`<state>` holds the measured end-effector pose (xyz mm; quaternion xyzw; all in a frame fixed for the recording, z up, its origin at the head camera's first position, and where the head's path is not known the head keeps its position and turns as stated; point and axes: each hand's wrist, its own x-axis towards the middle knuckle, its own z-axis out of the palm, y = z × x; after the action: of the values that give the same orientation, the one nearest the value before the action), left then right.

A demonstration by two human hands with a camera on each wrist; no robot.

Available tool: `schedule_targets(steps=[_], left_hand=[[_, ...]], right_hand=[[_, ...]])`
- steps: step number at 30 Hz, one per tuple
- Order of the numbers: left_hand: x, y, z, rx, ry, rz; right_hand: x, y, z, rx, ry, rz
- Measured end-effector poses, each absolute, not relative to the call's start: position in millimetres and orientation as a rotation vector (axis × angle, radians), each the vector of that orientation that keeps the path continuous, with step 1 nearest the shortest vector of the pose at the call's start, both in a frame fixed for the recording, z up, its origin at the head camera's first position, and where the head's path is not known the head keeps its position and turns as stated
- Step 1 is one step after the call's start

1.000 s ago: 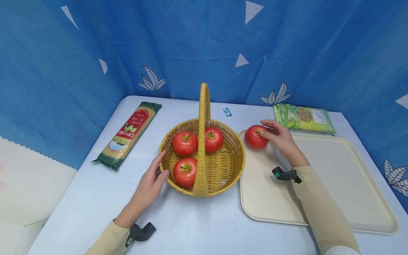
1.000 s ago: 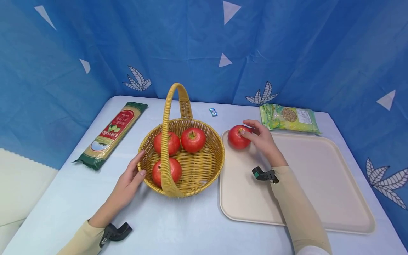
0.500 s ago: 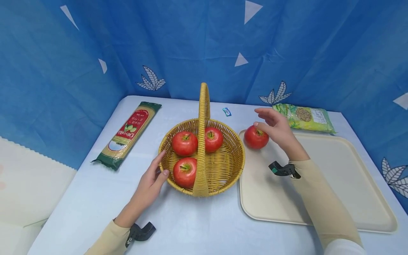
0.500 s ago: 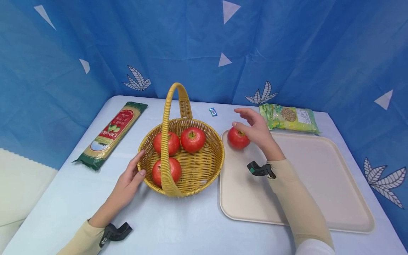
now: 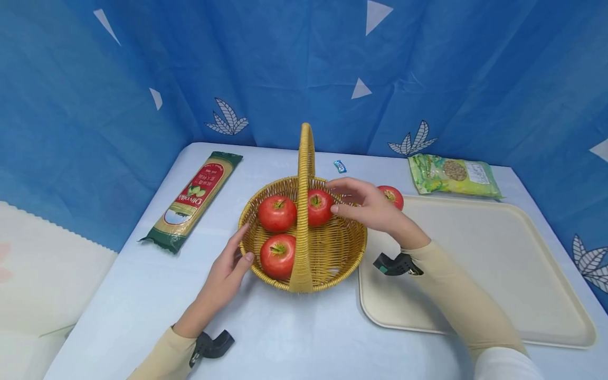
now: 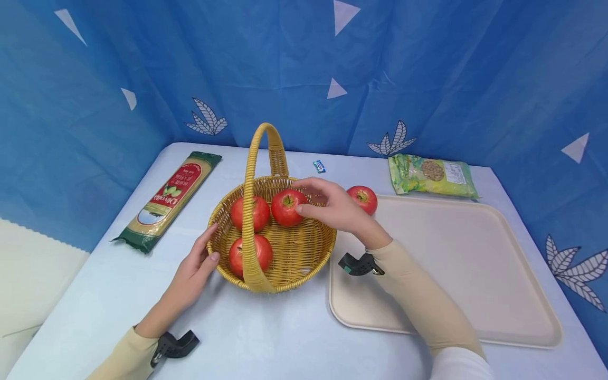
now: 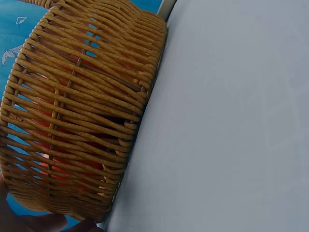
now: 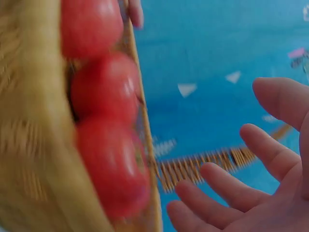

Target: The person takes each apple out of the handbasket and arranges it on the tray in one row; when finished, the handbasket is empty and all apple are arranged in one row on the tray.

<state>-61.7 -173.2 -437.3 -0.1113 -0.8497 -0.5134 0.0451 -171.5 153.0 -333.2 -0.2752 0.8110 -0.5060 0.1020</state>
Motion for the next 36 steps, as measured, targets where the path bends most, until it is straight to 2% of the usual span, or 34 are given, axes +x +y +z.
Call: schedule_targets(steps=[18, 26, 36], left_hand=[[-64, -173, -435, -0.341, -2.611, -1.543], [-64, -173, -436, -0.342, -2.615, -1.547], [-62, -173, -436, -0.332, -2.622, -1.539]], right_hand=[[-144, 87, -362, -0.922, 2.215, -1.277], [-141, 76, -372, -0.958, 2.236, -1.187], [-140, 71, -380, -1.155, 2.24, -1.11]])
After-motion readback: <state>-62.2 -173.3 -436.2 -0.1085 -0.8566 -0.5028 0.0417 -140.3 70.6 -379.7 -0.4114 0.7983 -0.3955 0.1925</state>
